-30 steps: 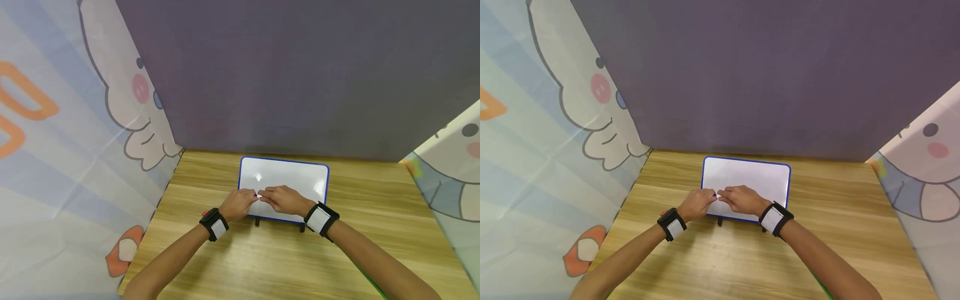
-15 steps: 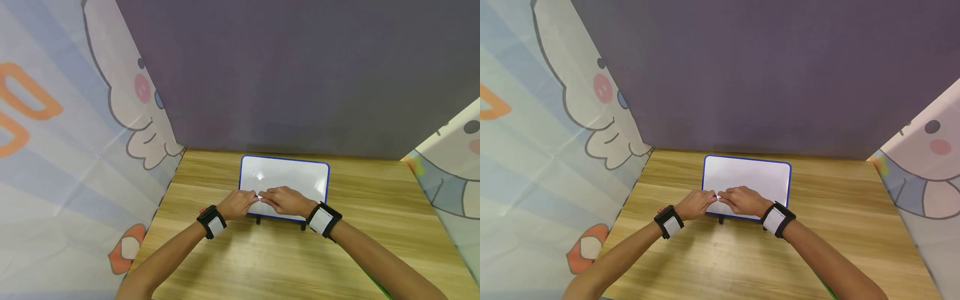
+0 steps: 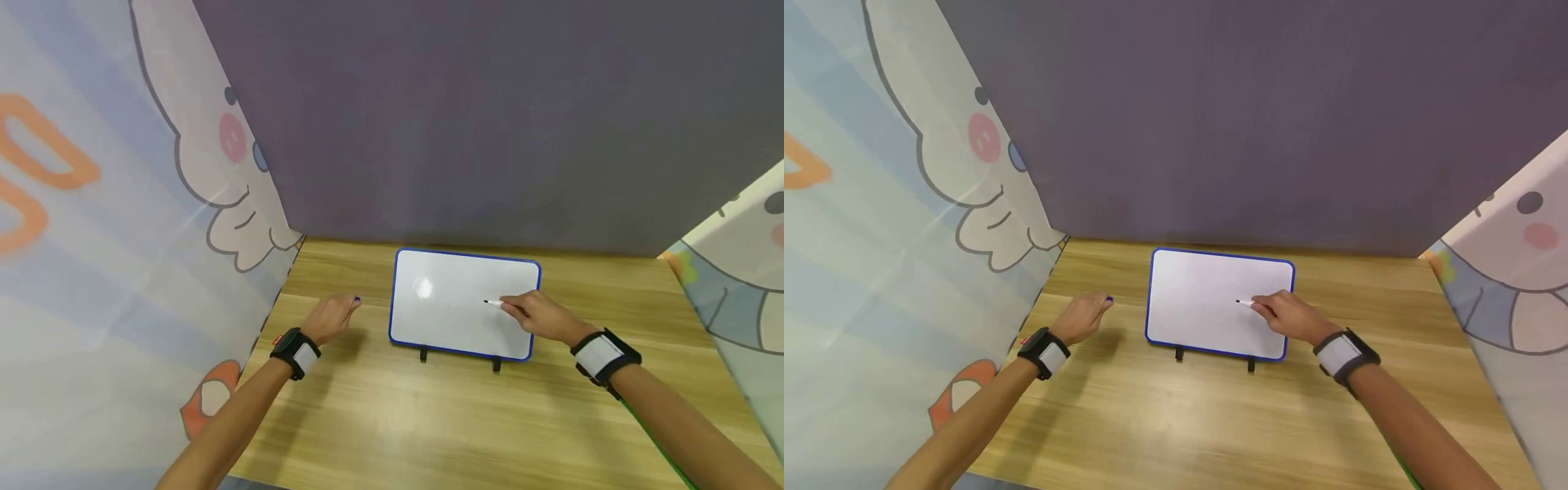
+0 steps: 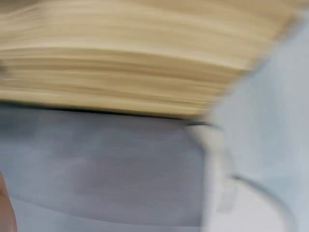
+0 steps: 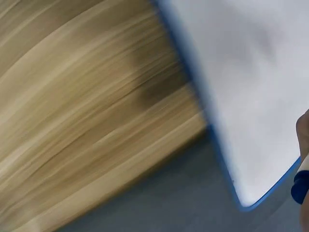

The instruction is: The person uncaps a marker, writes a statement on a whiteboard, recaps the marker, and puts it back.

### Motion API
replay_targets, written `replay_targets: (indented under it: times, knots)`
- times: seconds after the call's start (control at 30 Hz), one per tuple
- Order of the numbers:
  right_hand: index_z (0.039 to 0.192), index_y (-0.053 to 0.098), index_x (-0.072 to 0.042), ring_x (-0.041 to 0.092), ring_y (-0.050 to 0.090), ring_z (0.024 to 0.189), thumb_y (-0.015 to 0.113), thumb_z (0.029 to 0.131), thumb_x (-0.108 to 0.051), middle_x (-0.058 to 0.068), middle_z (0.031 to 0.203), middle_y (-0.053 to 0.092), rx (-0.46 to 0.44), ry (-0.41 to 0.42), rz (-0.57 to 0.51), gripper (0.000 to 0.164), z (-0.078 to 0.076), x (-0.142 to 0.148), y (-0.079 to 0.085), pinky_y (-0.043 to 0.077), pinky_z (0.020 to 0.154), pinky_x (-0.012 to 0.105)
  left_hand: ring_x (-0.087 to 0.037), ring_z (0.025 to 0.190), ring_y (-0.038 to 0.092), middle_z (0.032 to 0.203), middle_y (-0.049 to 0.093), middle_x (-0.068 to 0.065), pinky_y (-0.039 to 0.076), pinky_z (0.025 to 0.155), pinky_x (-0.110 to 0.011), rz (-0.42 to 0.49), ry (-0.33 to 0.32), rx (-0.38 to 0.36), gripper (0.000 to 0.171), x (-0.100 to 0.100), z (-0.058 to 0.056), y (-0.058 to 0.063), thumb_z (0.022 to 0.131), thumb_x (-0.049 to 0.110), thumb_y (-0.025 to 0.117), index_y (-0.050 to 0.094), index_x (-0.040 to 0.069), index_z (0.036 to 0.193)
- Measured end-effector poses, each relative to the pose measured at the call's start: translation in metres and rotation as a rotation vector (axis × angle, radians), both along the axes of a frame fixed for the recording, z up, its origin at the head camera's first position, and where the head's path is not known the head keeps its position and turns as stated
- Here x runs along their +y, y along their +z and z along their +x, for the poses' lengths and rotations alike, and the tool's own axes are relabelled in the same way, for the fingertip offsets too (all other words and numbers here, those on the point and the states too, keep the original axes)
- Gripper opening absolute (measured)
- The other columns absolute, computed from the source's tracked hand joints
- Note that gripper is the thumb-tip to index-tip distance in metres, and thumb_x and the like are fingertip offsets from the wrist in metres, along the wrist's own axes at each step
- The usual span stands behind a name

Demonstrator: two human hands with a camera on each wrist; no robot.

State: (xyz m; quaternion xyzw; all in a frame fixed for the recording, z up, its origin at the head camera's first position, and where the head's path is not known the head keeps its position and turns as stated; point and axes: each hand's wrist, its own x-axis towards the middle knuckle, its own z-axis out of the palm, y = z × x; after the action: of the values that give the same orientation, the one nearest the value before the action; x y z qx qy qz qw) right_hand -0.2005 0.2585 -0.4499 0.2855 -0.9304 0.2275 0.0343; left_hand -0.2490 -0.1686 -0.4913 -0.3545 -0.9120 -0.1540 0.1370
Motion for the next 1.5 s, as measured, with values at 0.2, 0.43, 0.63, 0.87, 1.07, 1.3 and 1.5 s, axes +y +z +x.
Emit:
replay_targets:
  times: [0.2,0.43,0.63,0.87,1.07,1.3,1.5]
  knots:
    - [0.101,0.068,-0.002,-0.005,0.027,0.049,0.052,0.094,-0.016,-0.012,0.058,0.037,0.025,0.115,-0.054,0.022,-0.010,-0.027,-0.004,0.029,0.045,0.014,-0.011,0.068,0.038,0.074,0.041,0.000,0.034,0.058,-0.022,0.026,-0.109,-0.008,0.013,0.037,-0.011,-0.006,0.096,0.015,0.047,0.046,0.005,0.087]
    - [0.100,0.069,-0.003,-0.004,0.029,0.050,0.055,0.093,-0.014,-0.012,0.059,0.042,0.052,0.076,-0.076,0.020,-0.011,-0.040,-0.005,0.029,0.046,0.015,-0.024,0.090,0.054,0.100,0.053,-0.015,0.049,0.078,-0.035,0.084,0.052,-0.121,0.019,0.044,-0.007,-0.030,0.098,0.008,0.042,0.051,-0.006,0.108]
    - [0.099,0.068,-0.004,-0.003,0.031,0.052,0.054,0.093,-0.016,-0.011,0.060,0.041,0.091,0.079,-0.082,0.019,-0.015,-0.042,-0.009,0.030,0.047,0.015,-0.031,0.087,0.062,0.104,0.053,-0.019,0.053,0.075,-0.039,0.117,0.309,-0.233,0.024,0.047,-0.005,-0.050,0.094,0.012,0.049,0.057,-0.007,0.107]
    - [0.101,0.067,-0.007,-0.002,0.033,0.053,0.055,0.093,-0.016,-0.012,0.061,0.042,0.124,0.064,-0.056,0.017,-0.016,-0.039,-0.012,0.031,0.048,0.014,-0.036,0.075,0.064,0.091,0.061,-0.019,0.053,0.061,-0.043,0.049,0.463,-0.247,0.024,0.054,-0.006,-0.057,0.087,0.017,0.061,0.062,-0.005,0.096]
    - [0.105,0.068,-0.006,-0.003,0.033,0.054,0.058,0.091,-0.016,-0.012,0.062,0.045,0.130,0.057,-0.044,0.020,-0.014,-0.039,-0.013,0.032,0.048,0.014,-0.037,0.076,0.064,0.086,0.064,-0.021,0.053,0.064,-0.045,0.057,0.505,-0.241,0.026,0.054,-0.006,-0.064,0.085,0.019,0.064,0.062,-0.006,0.094]
    - [0.104,0.068,-0.006,-0.002,0.033,0.053,0.058,0.091,-0.015,-0.011,0.062,0.045,0.162,0.080,-0.054,0.019,-0.015,-0.044,-0.012,0.031,0.047,0.013,-0.036,0.072,0.064,0.084,0.063,-0.020,0.053,0.060,-0.043,0.040,0.519,-0.281,0.033,0.048,-0.004,-0.065,0.084,0.025,0.067,0.059,-0.005,0.095]
    - [0.103,0.068,-0.006,-0.002,0.033,0.054,0.059,0.090,-0.014,-0.011,0.062,0.046,0.173,0.071,-0.047,0.018,-0.016,-0.043,-0.013,0.031,0.048,0.013,-0.026,0.059,0.060,0.073,0.061,-0.009,0.044,0.047,-0.035,-0.008,0.538,-0.259,0.038,0.046,-0.001,-0.052,0.084,0.041,0.065,0.056,0.004,0.088]
